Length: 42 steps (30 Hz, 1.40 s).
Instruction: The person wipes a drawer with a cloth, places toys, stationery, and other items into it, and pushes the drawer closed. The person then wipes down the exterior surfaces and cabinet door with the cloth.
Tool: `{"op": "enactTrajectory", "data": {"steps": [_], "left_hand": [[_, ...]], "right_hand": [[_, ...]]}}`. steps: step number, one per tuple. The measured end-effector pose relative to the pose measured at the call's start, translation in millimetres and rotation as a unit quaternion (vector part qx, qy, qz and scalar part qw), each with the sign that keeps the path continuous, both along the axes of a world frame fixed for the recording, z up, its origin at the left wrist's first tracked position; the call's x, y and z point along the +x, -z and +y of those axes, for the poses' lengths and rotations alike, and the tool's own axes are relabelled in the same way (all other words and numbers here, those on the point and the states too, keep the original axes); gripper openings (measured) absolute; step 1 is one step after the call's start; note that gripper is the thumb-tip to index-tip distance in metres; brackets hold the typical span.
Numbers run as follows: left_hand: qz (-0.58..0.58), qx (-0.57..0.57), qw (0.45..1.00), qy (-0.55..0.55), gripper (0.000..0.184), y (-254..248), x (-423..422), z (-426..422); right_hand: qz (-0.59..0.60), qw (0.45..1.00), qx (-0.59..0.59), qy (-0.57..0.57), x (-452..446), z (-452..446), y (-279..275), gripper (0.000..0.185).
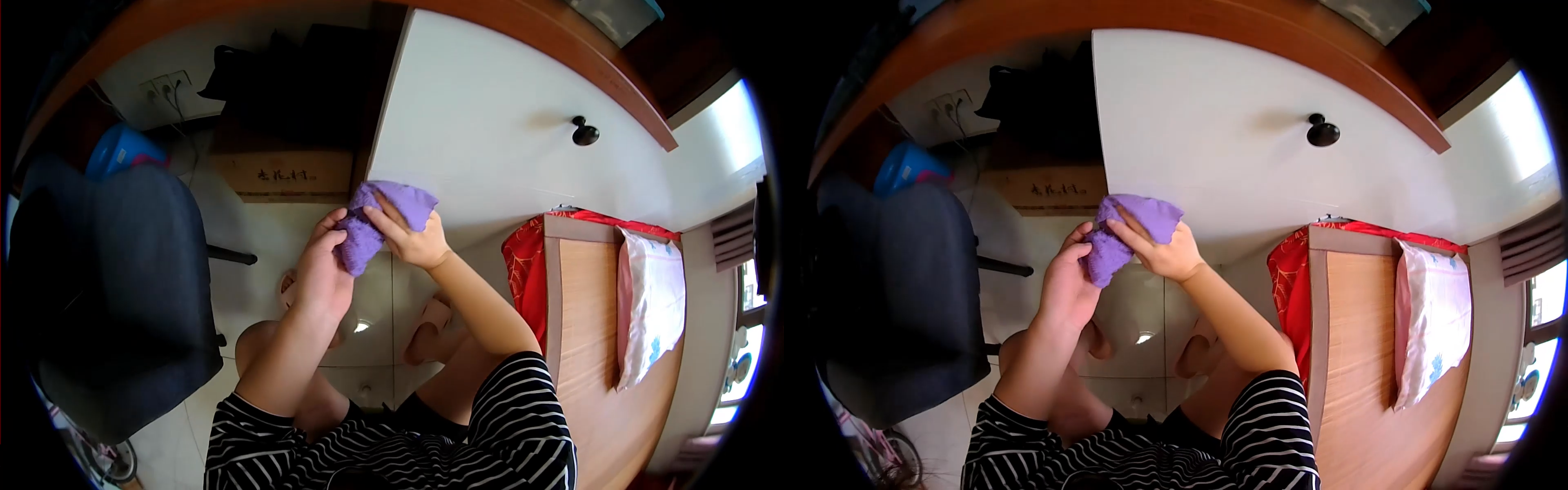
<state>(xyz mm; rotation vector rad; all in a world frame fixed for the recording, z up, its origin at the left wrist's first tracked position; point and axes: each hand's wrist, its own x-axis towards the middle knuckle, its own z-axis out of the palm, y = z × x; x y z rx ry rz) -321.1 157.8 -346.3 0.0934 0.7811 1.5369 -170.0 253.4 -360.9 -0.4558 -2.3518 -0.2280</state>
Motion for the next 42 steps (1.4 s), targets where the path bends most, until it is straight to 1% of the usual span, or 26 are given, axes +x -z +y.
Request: {"op": "enactTrajectory", "data": {"steps": [2, 4, 7, 10, 14, 15, 17, 19, 21, 22, 24, 25, 26, 27, 28, 30, 32, 33, 34, 36, 37, 38, 39, 40, 41, 42], "left_hand": [[0.0, 0.01, 1.0, 0.012, 0.028, -1.6, 9.1, -3.9], [0.018, 0.014, 1.0, 0.015, 0.028, -2.2, 23.3, -5.1], [0.015, 0.028, 0.997, 0.063, 0.026, 2.3, 42.0, -4.6], [0.023, 0.013, 0.996, 0.081, 0.027, 2.2, 51.4, -8.0], [0.028, 0.024, 0.999, 0.035, 0.027, 0.6, 45.3, -11.2], [0.033, 0.027, 0.999, 0.026, 0.028, -2.8, 40.8, -11.0], [0.041, 0.033, 0.999, 0.013, 0.029, -4.7, 36.9, -11.7], [0.054, 0.012, 0.998, -0.008, 0.028, 3.0, 37.6, -13.4], [0.055, -0.001, 0.999, 0.001, 0.026, 16.7, 30.3, -12.9], [0.032, 0.0, 0.999, -0.012, 0.025, 5.1, 31.3, -12.3], [-0.015, -0.001, 0.999, -0.039, 0.025, -19.2, 34.9, -13.5], [0.013, 0.013, 0.998, -0.056, 0.021, -15.4, 38.0, -13.7], [0.046, 0.034, 0.998, -0.031, 0.021, -17.1, 39.5, -15.9], [0.078, 0.055, 0.995, -0.008, 0.021, -21.5, 40.1, -18.4], [0.111, 0.075, 0.991, 0.015, 0.021, -26.9, 40.9, -19.9], [0.118, 0.102, 0.988, 0.002, 0.023, -35.5, 46.2, -21.7], [0.14, 0.13, 0.981, -0.024, 0.023, -38.0, 49.6, -22.1], [0.126, 0.139, 0.981, -0.041, 0.024, -42.2, 49.2, -19.8], [0.12, 0.148, 0.98, -0.05, 0.024, -43.2, 46.6, -18.0], [0.211, 0.2, 0.953, -0.083, 0.028, -38.1, 44.9, -12.1], [0.274, 0.232, 0.929, -0.087, 0.029, -42.5, 46.2, -8.6], [0.337, 0.262, 0.9, -0.091, 0.03, -49.5, 48.0, -4.4], [0.397, 0.292, 0.865, -0.094, 0.032, -53.8, 49.2, 2.7], [0.515, 0.34, 0.783, -0.077, 0.038, -49.6, 43.7, 14.4], [0.649, 0.364, 0.662, -0.087, 0.041, -50.4, 36.0, 27.2], [0.762, 0.377, 0.519, -0.094, 0.044, -51.7, 29.5, 38.1]], "right_hand": [[0.012, 1.0, 0.003, 0.025, 9.5, 2.7, -1.1, 0.042], [0.006, 0.993, 0.001, 0.119, 26.1, -0.1, -1.0, 0.042], [0.055, 0.973, 0.052, 0.219, 36.9, -3.5, 7.6, 0.043], [0.065, 0.98, 0.042, 0.184, 22.1, -6.2, -1.3, 0.045], [-0.047, 0.998, 0.017, 0.035, -2.0, 8.6, -37.2, 0.048], [-0.028, 0.999, 0.04, 0.01, -8.3, 10.4, -40.0, 0.045], [-0.056, 0.997, 0.001, -0.053, -18.3, 14.5, -43.6, 0.043], [-0.07, 0.989, -0.058, -0.117, -23.8, 11.1, -38.4, 0.035], [-0.104, 0.975, -0.14, -0.135, -29.6, 2.8, -39.2, 0.031], [-0.121, 0.966, -0.178, -0.143, -31.8, -3.4, -46.2, 0.028], [-0.045, 0.947, -0.282, -0.147, -28.5, -13.5, -60.2, 0.03], [0.001, 0.932, -0.332, -0.144, -22.3, -15.1, -62.0, 0.033], [0.047, 0.912, -0.382, -0.14, -15.5, -18.5, -64.0, 0.037], [0.11, 0.858, -0.491, -0.104, -7.8, -28.3, -69.7, 0.044], [0.166, 0.807, -0.565, -0.048, 0.4, -38.2, -78.1, 0.042], [0.326, 0.66, -0.677, -0.009, 17.7, -41.2, -80.3, 0.037], [0.468, 0.593, -0.652, 0.062, 36.6, -41.8, -84.9, 0.037], [0.561, 0.551, -0.615, 0.054, 42.9, -42.9, -80.0, 0.041], [0.619, 0.52, -0.589, 0.007, 46.5, -46.7, -77.4, 0.04], [0.678, 0.552, -0.486, -0.009, 36.2, -53.4, -69.9, 0.041], [0.666, 0.602, -0.441, -0.003, 30.6, -53.4, -68.4, 0.043], [0.63, 0.675, -0.384, 0.033, 21.1, -53.0, -71.2, 0.043], [0.561, 0.776, -0.276, 0.086, 16.9, -44.2, -65.3, 0.045], [0.475, 0.854, -0.161, 0.138, 15.4, -32.0, -55.3, 0.046], [0.394, 0.899, -0.068, 0.18, 16.0, -20.9, -44.8, 0.05], [0.341, 0.921, -0.013, 0.186, 16.7, -9.7, -33.0, 0.05]]}}
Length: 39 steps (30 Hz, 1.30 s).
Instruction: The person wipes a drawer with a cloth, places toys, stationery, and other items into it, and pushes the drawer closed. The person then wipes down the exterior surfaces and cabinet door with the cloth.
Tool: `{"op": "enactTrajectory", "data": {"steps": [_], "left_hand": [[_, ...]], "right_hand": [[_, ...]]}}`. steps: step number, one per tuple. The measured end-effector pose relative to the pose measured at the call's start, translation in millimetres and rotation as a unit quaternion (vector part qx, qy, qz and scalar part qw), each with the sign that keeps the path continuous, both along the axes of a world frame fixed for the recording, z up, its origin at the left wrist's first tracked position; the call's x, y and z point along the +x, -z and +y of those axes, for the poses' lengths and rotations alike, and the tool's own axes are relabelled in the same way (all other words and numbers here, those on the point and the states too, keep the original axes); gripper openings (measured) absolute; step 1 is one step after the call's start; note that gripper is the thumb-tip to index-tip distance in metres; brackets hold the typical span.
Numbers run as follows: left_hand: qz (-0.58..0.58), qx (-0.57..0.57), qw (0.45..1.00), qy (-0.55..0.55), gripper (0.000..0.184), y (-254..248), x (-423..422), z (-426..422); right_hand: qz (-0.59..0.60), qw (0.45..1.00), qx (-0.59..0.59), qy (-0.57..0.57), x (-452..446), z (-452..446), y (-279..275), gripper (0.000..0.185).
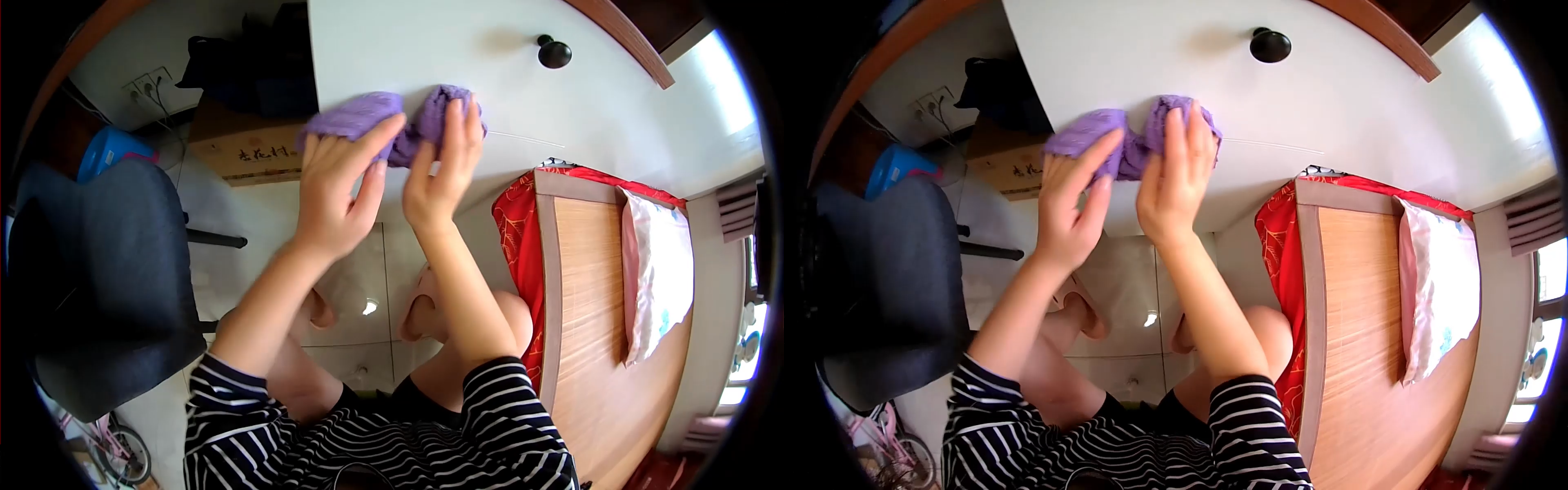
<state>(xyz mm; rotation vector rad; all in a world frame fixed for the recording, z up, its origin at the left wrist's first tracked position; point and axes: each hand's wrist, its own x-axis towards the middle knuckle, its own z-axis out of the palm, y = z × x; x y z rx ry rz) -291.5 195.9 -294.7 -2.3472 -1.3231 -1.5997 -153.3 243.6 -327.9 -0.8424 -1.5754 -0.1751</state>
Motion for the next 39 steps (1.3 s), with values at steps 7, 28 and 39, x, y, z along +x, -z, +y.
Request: {"op": "enactTrajectory", "data": {"steps": [7, 28, 39], "left_hand": [[0.252, 0.085, 0.963, -0.043, 0.05, 51.6, -5.1, 36.7], [0.29, 0.037, 0.956, 0.026, 0.056, 46.3, 58.0, 53.0], [0.288, 0.018, 0.957, -0.007, 0.051, 48.3, 37.3, 28.3]], "right_hand": [[-0.035, 0.992, 0.096, 0.08, -16.0, 39.7, 81.8, 0.045], [0.094, 0.985, 0.022, 0.143, 27.6, 50.4, 85.0, 0.057], [0.116, 0.989, -0.068, 0.06, -3.3, 18.1, 82.7, 0.058]]}}
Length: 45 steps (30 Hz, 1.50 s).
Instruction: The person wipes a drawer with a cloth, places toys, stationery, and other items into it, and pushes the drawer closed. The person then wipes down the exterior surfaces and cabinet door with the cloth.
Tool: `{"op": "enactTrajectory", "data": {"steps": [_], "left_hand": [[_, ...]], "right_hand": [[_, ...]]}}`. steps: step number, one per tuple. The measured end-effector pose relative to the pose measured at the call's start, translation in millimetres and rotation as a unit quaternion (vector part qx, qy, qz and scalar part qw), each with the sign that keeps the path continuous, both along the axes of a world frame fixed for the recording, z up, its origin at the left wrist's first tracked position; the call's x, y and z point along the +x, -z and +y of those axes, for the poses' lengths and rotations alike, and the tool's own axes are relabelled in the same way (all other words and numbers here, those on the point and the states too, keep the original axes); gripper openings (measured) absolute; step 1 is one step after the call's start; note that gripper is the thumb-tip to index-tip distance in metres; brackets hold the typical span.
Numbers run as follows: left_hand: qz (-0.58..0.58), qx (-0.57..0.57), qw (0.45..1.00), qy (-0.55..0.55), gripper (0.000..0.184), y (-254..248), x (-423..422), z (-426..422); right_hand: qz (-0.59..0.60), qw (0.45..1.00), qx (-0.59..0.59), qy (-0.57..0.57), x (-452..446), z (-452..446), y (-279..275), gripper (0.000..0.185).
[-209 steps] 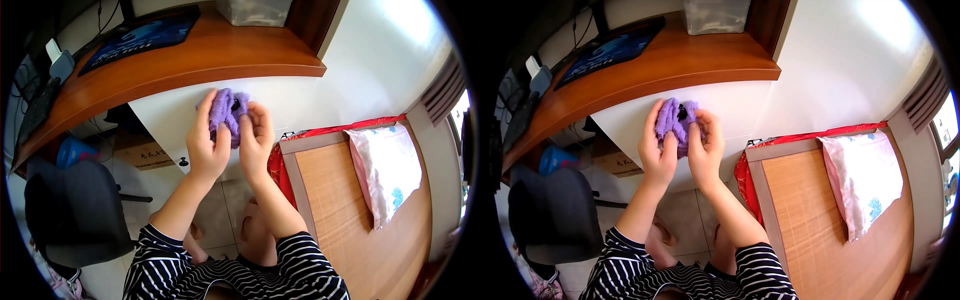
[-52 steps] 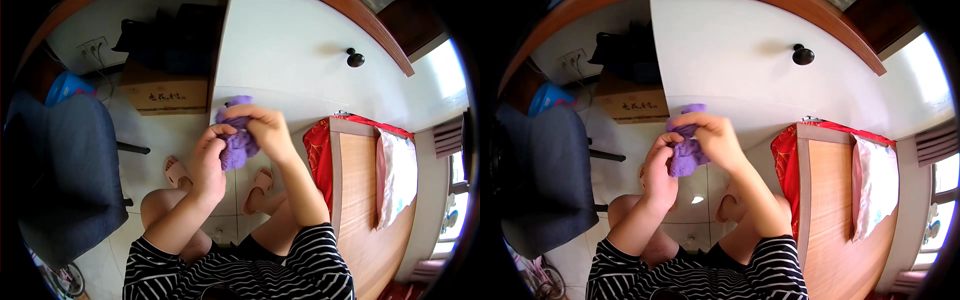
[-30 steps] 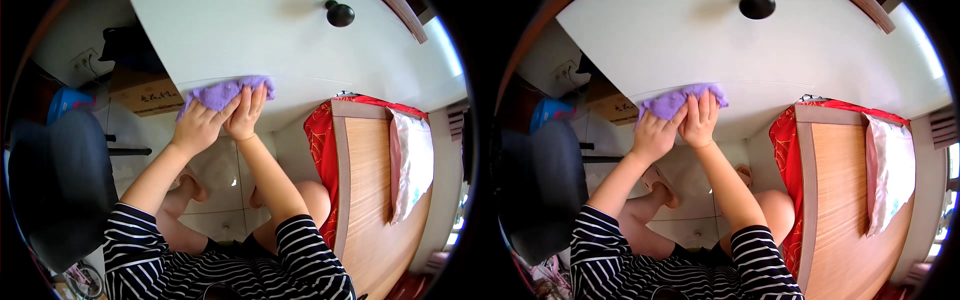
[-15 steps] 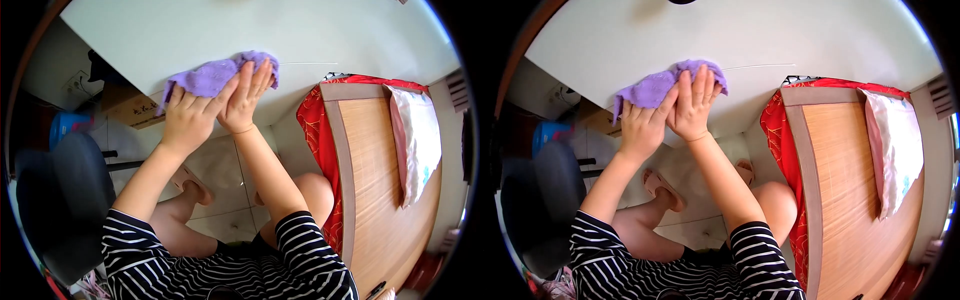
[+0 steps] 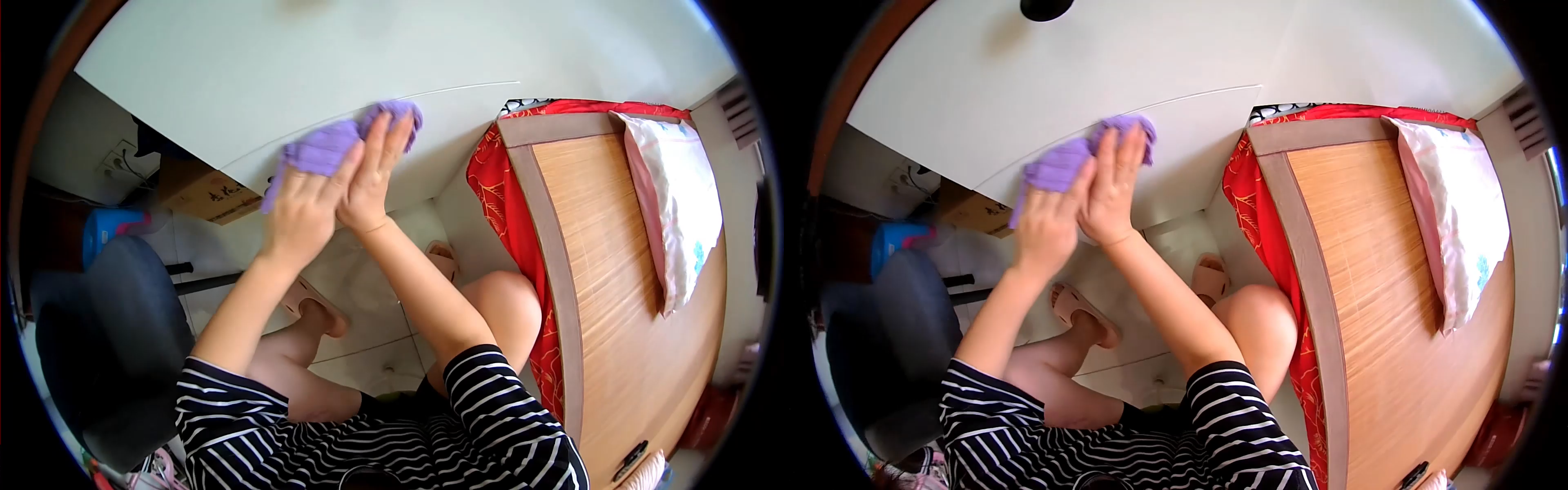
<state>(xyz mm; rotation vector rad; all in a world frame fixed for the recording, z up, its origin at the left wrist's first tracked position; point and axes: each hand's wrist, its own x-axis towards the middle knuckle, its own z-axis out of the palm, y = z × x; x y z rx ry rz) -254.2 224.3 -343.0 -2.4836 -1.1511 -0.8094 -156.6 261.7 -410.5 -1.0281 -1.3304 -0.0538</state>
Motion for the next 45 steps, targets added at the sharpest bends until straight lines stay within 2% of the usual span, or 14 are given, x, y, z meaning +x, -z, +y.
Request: {"op": "enactTrajectory", "data": {"steps": [1, 3, 6, 9, 10, 14, 18, 21, 25, 29, 35, 38, 44, 45], "left_hand": [[-0.007, 0.038, 0.999, 0.002, 0.049, -13.7, -2.7, 3.4], [-0.016, 0.055, 0.998, 0.028, 0.049, -32.9, 5.3, 10.6], [-0.008, 0.067, 0.997, 0.045, 0.052, -45.3, 31.6, 23.8], [0.02, 0.026, 0.996, 0.08, 0.056, -37.7, 56.3, 32.9], [-0.016, 0.024, 0.993, 0.114, 0.059, -27.4, 62.9, 37.9], [0.036, -0.076, 0.99, 0.11, 0.06, 16.9, 62.2, 33.0], [0.034, -0.041, 0.996, 0.074, 0.053, 5.6, 54.2, 18.4], [-0.045, 0.02, 0.996, 0.078, 0.048, -19.0, 55.6, 23.9], [-0.081, 0.056, 0.986, 0.134, 0.045, -53.6, 85.7, 37.8], [-0.077, 0.091, 0.981, 0.155, 0.048, -48.8, 105.3, 50.5], [-0.025, -0.009, 0.991, 0.134, 0.047, -7.6, 92.8, 37.4], [-0.019, -0.018, 0.992, 0.122, 0.045, -2.0, 88.7, 31.7], [-0.124, 0.001, 0.984, 0.129, 0.046, -49.3, 99.0, 33.8], [-0.109, 0.0, 0.985, 0.136, 0.046, -50.5, 98.1, 34.1]], "right_hand": [[-0.009, 0.999, 0.049, 0.001, 1.0, 6.9, -18.8, 0.057], [-0.054, 0.996, 0.057, 0.047, 14.0, 17.3, -39.0, 0.058], [-0.023, 0.993, 0.075, 0.085, 38.0, 29.9, -54.9, 0.061], [0.067, 0.991, 0.047, 0.109, 55.3, 36.1, -42.3, 0.066], [0.083, 0.99, 0.004, 0.115, 58.6, 35.2, -29.5, 0.068], [0.113, 0.978, -0.087, 0.152, 52.7, 29.2, 34.6, 0.065], [0.236, 0.961, -0.114, 0.084, 34.9, 18.1, 14.4, 0.067], [0.11, 0.99, -0.013, 0.091, 47.0, 24.8, -31.2, 0.069], [0.12, 0.986, 0.016, 0.115, 73.8, 38.9, -66.1, 0.07], [0.103, 0.981, -0.001, 0.167, 89.2, 48.3, -58.1, 0.072], [0.176, 0.965, -0.083, 0.177, 64.4, 36.2, 3.2, 0.077], [0.196, 0.96, -0.112, 0.167, 55.3, 30.5, 6.2, 0.082], [0.135, 0.98, -0.026, 0.14, 77.4, 37.2, -56.1, 0.075], [0.134, 0.982, -0.017, 0.135, 79.1, 37.8, -59.6, 0.075]]}}
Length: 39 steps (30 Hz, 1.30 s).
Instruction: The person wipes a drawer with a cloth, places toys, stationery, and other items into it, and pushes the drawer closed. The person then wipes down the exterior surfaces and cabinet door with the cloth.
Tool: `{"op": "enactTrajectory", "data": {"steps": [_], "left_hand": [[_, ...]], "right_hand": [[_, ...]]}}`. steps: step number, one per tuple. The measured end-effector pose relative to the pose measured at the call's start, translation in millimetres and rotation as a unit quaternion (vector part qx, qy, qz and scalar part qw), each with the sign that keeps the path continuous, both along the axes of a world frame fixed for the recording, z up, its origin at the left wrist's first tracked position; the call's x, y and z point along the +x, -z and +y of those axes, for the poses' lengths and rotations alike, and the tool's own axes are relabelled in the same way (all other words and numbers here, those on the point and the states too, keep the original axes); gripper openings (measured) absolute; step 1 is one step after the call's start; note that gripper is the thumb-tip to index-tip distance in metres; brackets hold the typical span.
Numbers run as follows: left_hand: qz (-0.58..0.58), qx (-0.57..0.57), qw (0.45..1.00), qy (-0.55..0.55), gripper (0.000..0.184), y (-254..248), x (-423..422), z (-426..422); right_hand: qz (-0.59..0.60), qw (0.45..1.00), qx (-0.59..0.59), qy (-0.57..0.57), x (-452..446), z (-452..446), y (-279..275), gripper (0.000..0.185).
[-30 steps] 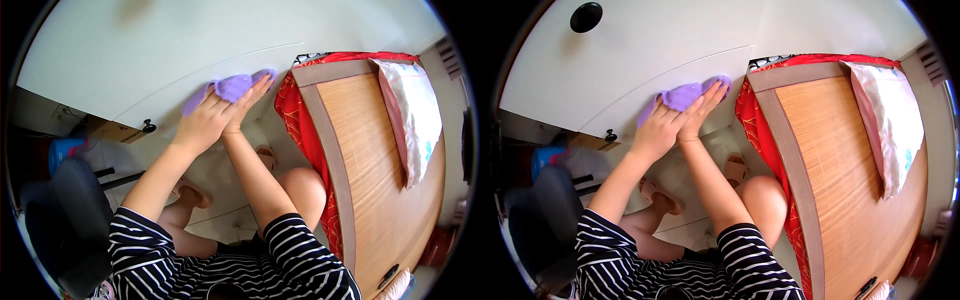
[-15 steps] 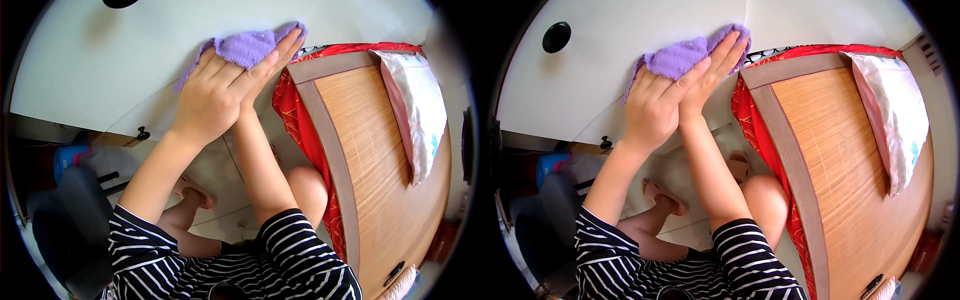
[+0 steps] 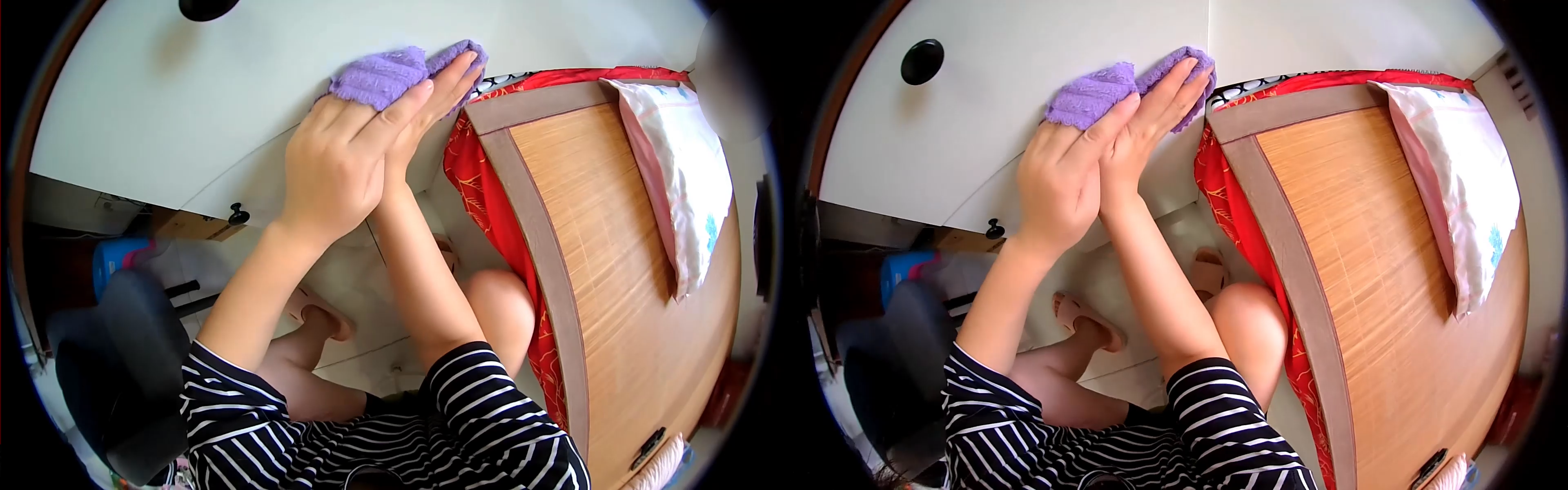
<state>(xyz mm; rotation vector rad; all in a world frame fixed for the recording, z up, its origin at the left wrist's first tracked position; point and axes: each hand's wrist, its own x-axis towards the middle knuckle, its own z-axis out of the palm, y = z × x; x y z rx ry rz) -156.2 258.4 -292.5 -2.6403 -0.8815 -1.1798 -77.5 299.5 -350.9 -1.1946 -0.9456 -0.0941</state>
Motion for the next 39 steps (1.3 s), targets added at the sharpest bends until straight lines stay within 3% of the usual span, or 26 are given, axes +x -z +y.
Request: {"op": "enactTrajectory", "data": {"steps": [3, 11, 19, 22, 24, 27, 31, 36, 39], "left_hand": [[0.026, 0.009, 0.999, 0.017, 0.048, 8.6, -5.3, 4.5], [0.048, -0.058, 0.997, 0.021, 0.054, 95.4, -12.5, -3.8], [0.055, -0.138, 0.989, 0.009, 0.057, 108.5, -31.9, -22.9], [0.046, -0.166, 0.985, -0.012, 0.059, 94.8, -50.9, -30.0], [-0.021, -0.119, 0.993, 0.001, 0.059, 80.0, -67.7, -33.1], [-0.072, -0.088, 0.993, -0.003, 0.059, 76.7, -88.0, -37.0], [-0.061, -0.067, 0.996, -0.018, 0.055, 88.5, -89.9, -33.2], [0.035, -0.074, 0.996, -0.02, 0.055, 144.4, -96.2, -25.1], [0.07, -0.087, 0.993, -0.031, 0.06, 162.1, -99.9, -28.5]], "right_hand": [[-0.005, 1.0, -0.003, 0.018, -0.4, 4.4, 19.9, 0.074], [0.032, 0.995, -0.07, 0.059, -3.5, 8.9, 136.3, 0.076], [0.21, 0.965, -0.149, -0.051, -20.1, -4.3, 140.9, 0.085], [0.067, 0.989, -0.118, -0.065, -33.2, -16.7, 111.1, 0.086], [0.022, 0.993, -0.069, -0.089, -48.9, -26.8, 55.5, 0.082], [-0.07, 0.992, 0.022, -0.104, -62.1, -21.5, 28.7, 0.074], [-0.211, 0.976, 0.051, -0.017, -44.9, -6.6, 67.1, 0.064], [-0.175, 0.984, -0.026, 0.007, -50.0, -11.2, 158.3, 0.072], [-0.128, 0.987, -0.09, -0.034, -55.8, -23.9, 177.8, 0.077]]}}
